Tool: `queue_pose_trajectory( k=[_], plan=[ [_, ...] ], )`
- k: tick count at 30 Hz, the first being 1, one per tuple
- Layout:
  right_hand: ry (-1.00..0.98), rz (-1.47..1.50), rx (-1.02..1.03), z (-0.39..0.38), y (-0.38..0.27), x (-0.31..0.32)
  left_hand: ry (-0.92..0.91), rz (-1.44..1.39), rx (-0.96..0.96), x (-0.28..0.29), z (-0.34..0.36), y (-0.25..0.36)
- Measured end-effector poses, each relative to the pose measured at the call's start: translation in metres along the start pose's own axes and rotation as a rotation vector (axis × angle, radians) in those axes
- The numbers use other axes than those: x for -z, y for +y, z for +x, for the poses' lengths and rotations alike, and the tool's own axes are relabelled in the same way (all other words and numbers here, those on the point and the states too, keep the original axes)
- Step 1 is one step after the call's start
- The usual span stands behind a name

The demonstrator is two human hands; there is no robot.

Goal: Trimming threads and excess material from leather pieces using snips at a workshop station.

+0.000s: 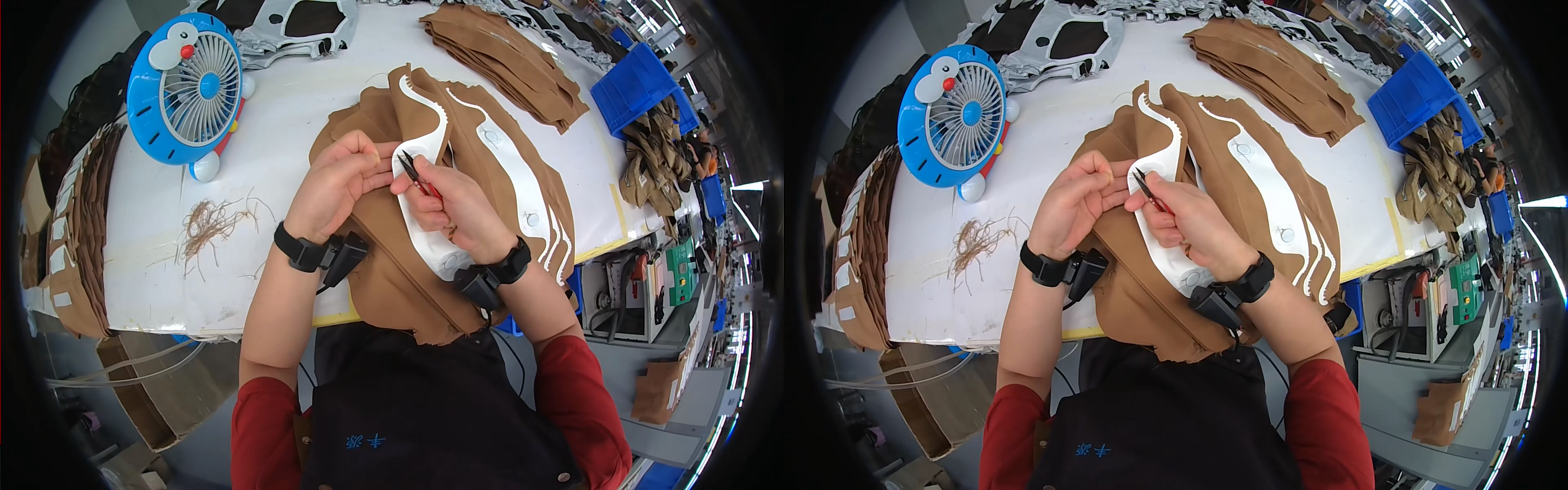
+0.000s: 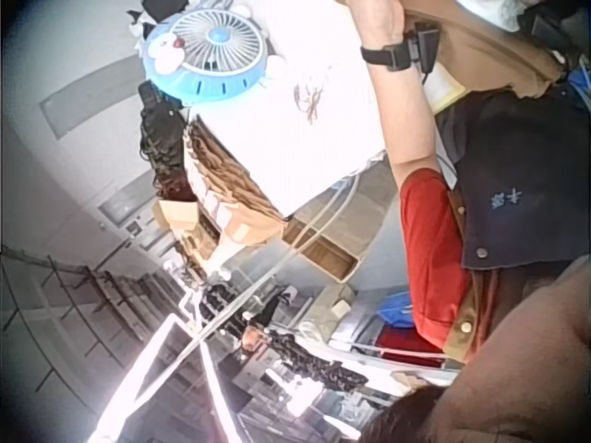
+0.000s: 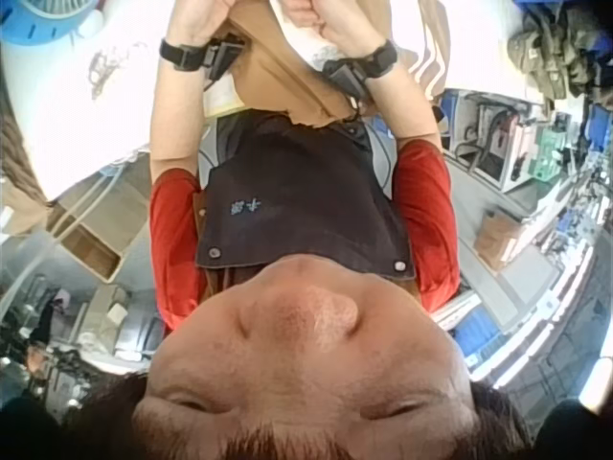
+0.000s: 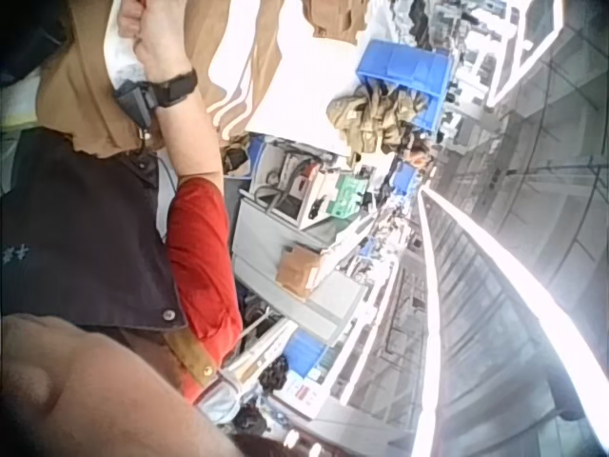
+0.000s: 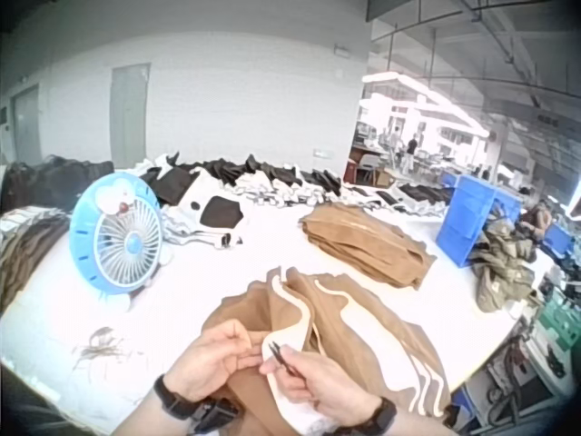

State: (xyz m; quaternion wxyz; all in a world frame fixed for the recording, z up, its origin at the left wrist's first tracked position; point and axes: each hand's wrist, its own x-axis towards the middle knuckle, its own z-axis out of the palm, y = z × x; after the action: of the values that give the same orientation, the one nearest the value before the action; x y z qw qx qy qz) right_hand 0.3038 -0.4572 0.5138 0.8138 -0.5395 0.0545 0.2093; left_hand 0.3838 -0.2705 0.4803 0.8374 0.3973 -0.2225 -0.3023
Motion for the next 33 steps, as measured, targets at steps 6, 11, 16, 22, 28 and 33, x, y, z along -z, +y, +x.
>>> queue_pose_trajectory(
  k=[6, 11, 16, 22, 28, 33],
  plan=[
    [0.01, -0.085, 0.043, 0.001, 0.002, -0.001, 0.05, 0.005, -0.006, -0.005, 0.0, 0.0],
    [-0.061, -0.152, 0.104, 0.004, 0.008, 0.001, 0.028, 0.176, -0.094, -0.012, -0.003, -0.002],
    [-0.187, -0.226, 0.154, -0.005, 0.005, 0.001, -0.001, 0.324, -0.085, -0.012, 0.0, -0.005],
    [-0.137, -0.105, 0.09, -0.006, 0.004, 0.005, 0.21, 0.562, -0.196, -0.012, 0.002, -0.015],
    [-0.075, 0.004, 0.013, -0.007, 0.004, 0.001, 0.284, 0.817, -0.231, -0.011, -0.001, -0.014],
    [-0.067, 0.043, -0.059, -0.004, 0.003, -0.002, 0.29, 0.704, -0.178, -0.012, 0.001, -0.012]
  ],
)
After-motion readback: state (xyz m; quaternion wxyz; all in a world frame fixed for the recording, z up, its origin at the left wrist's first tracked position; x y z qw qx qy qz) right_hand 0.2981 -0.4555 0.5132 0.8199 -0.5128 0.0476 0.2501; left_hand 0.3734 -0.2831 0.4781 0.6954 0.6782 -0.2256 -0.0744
